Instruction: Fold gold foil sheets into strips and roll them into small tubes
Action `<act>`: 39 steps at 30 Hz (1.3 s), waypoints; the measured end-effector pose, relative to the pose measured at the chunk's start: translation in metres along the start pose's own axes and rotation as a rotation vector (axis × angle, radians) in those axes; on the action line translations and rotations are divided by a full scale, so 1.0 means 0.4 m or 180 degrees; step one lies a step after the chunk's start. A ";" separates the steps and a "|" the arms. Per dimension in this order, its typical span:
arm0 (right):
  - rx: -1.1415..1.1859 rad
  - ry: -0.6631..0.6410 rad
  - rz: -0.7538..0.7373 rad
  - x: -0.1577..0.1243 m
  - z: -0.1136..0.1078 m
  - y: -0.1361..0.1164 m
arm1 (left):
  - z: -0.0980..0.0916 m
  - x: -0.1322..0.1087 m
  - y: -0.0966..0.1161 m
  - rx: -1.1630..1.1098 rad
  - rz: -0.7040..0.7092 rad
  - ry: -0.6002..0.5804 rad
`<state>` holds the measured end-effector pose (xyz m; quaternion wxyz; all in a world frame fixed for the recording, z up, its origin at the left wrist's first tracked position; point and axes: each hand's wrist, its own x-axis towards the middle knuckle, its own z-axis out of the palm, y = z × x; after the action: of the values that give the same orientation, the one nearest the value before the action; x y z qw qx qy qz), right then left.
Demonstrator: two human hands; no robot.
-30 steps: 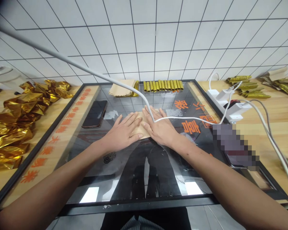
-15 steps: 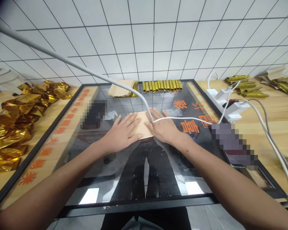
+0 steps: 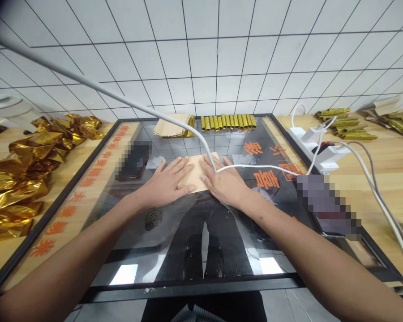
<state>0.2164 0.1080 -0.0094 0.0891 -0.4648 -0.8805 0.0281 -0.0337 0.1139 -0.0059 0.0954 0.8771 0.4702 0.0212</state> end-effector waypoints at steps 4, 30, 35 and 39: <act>0.0081 0.0153 0.0176 0.003 0.017 0.033 | -0.011 -0.002 0.000 0.0008 0.0118 0.0191; 0.0673 0.0465 -0.0436 -0.003 -0.020 0.035 | -0.018 -0.001 0.060 -0.0400 0.0263 0.0819; 0.0672 0.0433 -0.0518 0.000 -0.013 0.043 | -0.019 -0.003 0.061 -0.0340 0.0248 0.0822; 0.0672 0.0474 -0.0476 0.001 -0.012 0.044 | -0.016 -0.003 0.058 -0.0173 0.0356 0.0828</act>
<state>0.2313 0.1182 -0.0068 0.2044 -0.3867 -0.8957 0.0793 -0.0160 0.1015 0.0049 0.0561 0.8889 0.4282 0.1527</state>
